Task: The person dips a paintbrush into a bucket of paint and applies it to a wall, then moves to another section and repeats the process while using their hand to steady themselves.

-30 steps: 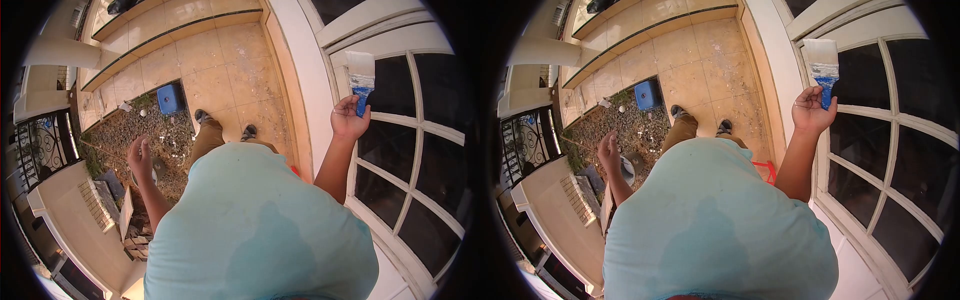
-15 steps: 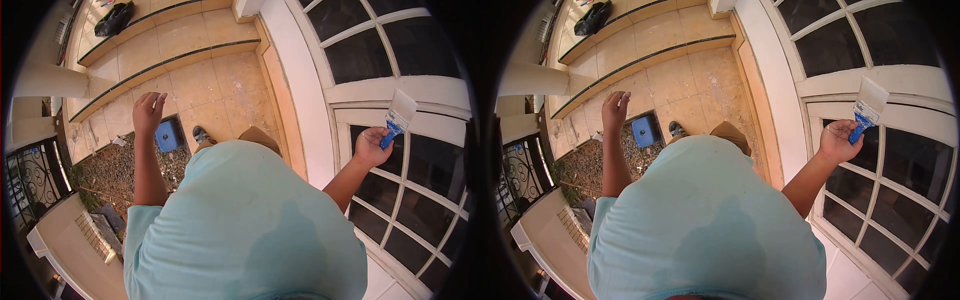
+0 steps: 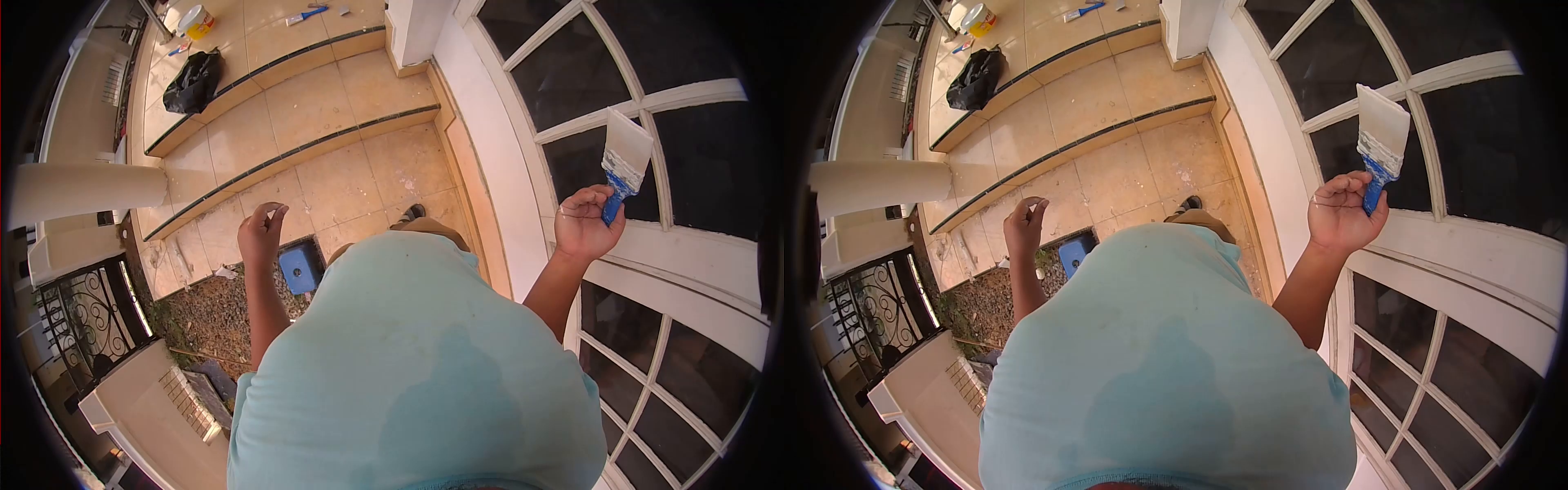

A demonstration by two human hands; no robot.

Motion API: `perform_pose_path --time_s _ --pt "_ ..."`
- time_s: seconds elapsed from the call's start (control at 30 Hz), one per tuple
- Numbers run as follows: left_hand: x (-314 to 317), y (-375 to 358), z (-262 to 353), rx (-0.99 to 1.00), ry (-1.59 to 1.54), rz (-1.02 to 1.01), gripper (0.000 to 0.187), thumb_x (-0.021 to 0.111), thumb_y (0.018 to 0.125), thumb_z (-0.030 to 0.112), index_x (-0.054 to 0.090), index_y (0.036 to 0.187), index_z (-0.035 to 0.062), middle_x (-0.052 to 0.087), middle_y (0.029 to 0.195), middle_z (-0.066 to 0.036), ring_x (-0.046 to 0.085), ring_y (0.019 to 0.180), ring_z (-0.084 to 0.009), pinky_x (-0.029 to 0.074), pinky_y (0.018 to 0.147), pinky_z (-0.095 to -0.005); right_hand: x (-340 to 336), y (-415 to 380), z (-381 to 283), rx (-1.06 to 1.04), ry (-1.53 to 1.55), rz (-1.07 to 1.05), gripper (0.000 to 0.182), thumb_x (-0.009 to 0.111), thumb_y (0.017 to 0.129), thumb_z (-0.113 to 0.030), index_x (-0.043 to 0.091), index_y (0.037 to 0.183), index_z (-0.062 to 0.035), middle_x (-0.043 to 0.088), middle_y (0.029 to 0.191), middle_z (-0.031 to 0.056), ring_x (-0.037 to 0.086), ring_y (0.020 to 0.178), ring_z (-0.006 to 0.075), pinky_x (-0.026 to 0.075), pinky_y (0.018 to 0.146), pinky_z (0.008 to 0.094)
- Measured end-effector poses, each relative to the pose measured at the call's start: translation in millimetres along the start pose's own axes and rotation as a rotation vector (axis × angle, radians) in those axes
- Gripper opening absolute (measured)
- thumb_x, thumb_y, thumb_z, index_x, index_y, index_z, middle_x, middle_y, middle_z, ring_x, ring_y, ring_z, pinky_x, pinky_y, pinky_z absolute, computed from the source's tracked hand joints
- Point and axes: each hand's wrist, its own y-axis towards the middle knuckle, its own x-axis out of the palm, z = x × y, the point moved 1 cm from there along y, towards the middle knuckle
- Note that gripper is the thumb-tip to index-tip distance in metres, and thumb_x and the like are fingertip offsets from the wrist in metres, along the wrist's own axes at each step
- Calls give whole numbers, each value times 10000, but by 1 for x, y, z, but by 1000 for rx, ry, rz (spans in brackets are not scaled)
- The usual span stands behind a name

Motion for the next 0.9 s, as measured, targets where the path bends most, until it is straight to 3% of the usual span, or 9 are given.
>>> perform_pose_path --time_s 0.07,0.23,0.4,0.53,0.7,0.77,0.8,0.83,0.9 --pt "-10 16 11 36 126 14 167 760 814 261 701 859 111 462 489 -46 434 448 -160 366 468 -316 13 39 9 57 -6 -83 231 636 842 -242 665 919 -25 690 969 98 655 765 205 549 776 332" --pt "-19 46 20 -52 31 113 311 746 844 285 593 727 41 371 481 -26 297 465 -114 280 442 -299 38 104 25 202 -11 -172 267 618 854 -244 665 994 -22 689 995 110 656 818 213 550 805 349" --pt "-7 76 4 -78 -39 76 487 708 882 294 409 609 23 322 495 -57 253 504 -127 268 442 -310 32 127 44 181 -50 -246 300 569 883 -248 665 1049 -17 688 1044 124 663 855 228 550 846 372" --pt "16 131 -20 -47 -52 38 510 692 893 304 383 603 20 309 498 -67 254 507 -134 270 444 -327 20 132 54 90 -64 -221 330 550 895 -240 650 1093 3 687 1079 139 667 897 234 545 872 377" --pt "40 264 -4 153 26 -155 471 664 908 316 441 613 24 384 511 -75 319 485 -147 325 469 -333 22 119 74 -146 -137 -207 402 537 903 -259 617 1169 31 683 1113 158 662 930 238 532 894 372" --pt "54 319 16 338 -137 -93 389 639 922 278 535 651 19 504 558 -92 459 483 -185 398 526 -325 23 120 87 -198 -118 -204 421 527 909 -270 610 1184 37 681 1123 162 659 938 240 518 907 365" --pt "56 342 32 407 -66 -101 301 624 921 244 625 717 22 607 640 -96 574 543 -228 450 585 -322 24 122 93 -219 -116 -208 418 527 908 -268 611 1189 30 682 1121 158 659 936 239 509 911 358" --pt "59 360 46 429 -58 -125 301 624 921 244 625 717 22 607 640 -96 574 543 -228 450 585 -322 24 123 99 -246 -106 -191 418 527 908 -268 611 1189 30 682 1121 158 659 936 239 509 911 358" --pt "69 390 74 674 -117 -226 239 656 889 216 660 738 31 626 645 -87 586 544 -233 458 572 -330 30 128 112 -305 -126 -182 427 528 907 -268 596 1222 12 682 1125 153 656 939 237 507 914 361"
